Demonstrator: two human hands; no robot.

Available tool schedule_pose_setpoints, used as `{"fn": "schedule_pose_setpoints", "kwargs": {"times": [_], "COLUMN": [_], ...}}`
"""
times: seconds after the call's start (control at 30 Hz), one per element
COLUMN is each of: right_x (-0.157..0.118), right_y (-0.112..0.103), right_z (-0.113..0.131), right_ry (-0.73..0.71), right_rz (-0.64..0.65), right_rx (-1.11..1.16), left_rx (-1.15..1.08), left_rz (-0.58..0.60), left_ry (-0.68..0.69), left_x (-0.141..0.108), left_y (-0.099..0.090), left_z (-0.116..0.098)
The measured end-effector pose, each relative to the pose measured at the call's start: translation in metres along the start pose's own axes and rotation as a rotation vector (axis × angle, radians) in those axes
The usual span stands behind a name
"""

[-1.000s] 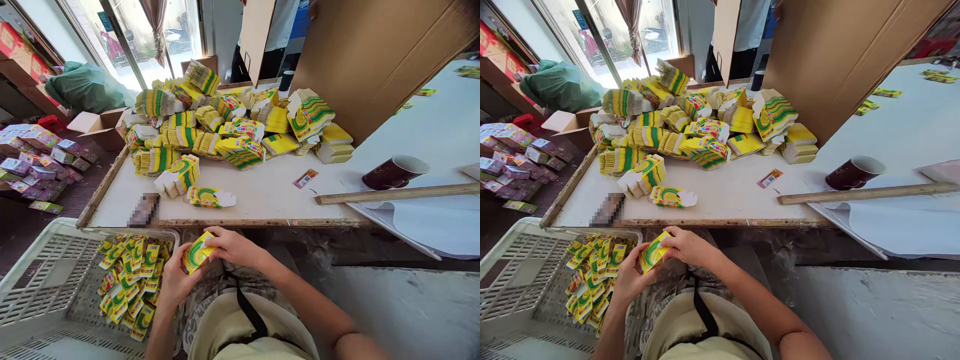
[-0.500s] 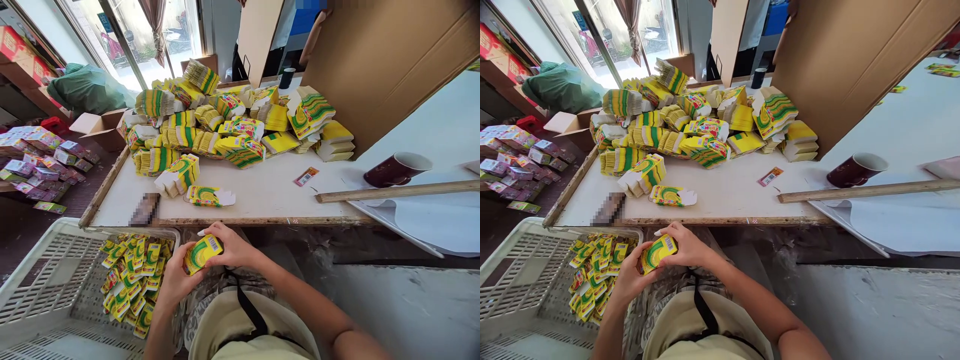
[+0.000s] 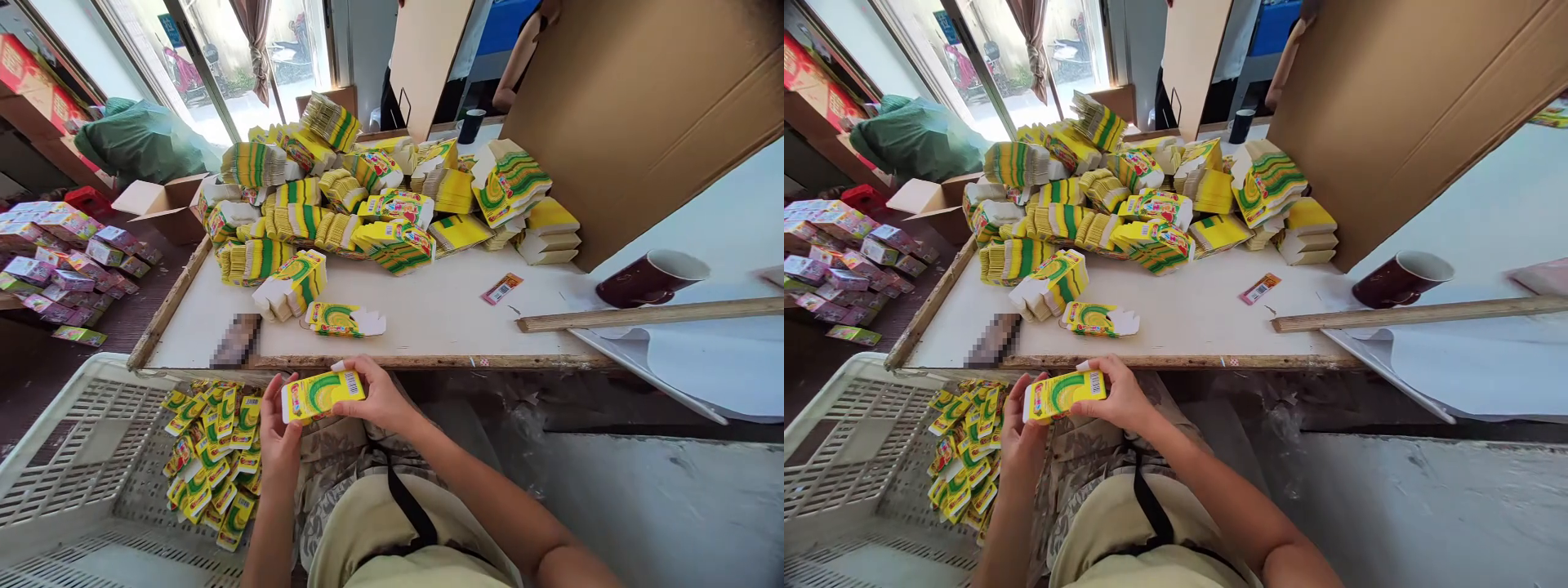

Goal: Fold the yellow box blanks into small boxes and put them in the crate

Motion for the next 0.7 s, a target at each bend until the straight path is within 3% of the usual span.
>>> {"fn": "schedule_pose_setpoints", "kwargs": {"times": [0.17,0.33,0.47,0.7], "right_x": [-0.01,-0.017,-0.02,-0.016], "right_y": [0.018,0.023,0.026,0.018], "right_z": [0.004,0.008,0.01,0.012], "right_ry": [0.004,-0.022,-0.067,-0.042], "right_rz": [0.068,0.014,0.112,0.062], "right_rx": [-0.044,-0.152,-0.152,-0.113], "left_rx": [-0.233,-0.297,-0.242,-0.112], "left_rz": [-0.077,-0.231,-0.32,-0.254], "left_ry": [-0.121,-0.083,-0.034,-0.014], "left_x": [-0.013,-0.016,-0.014,-0.011], "left_y": [0.01,0.015,0.017,0.022], "left_z": [0.012,0.012,0.003,-0.003]}}
Point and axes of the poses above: each hand's wrist, its own x-axis towards the middle knuckle, its own y-axis out of the palm, z = x × y, the point moved 4 cm from there along x, towards the middle knuckle, and after that the axes turned 10 degrees about -x, right-handed, at the moved point
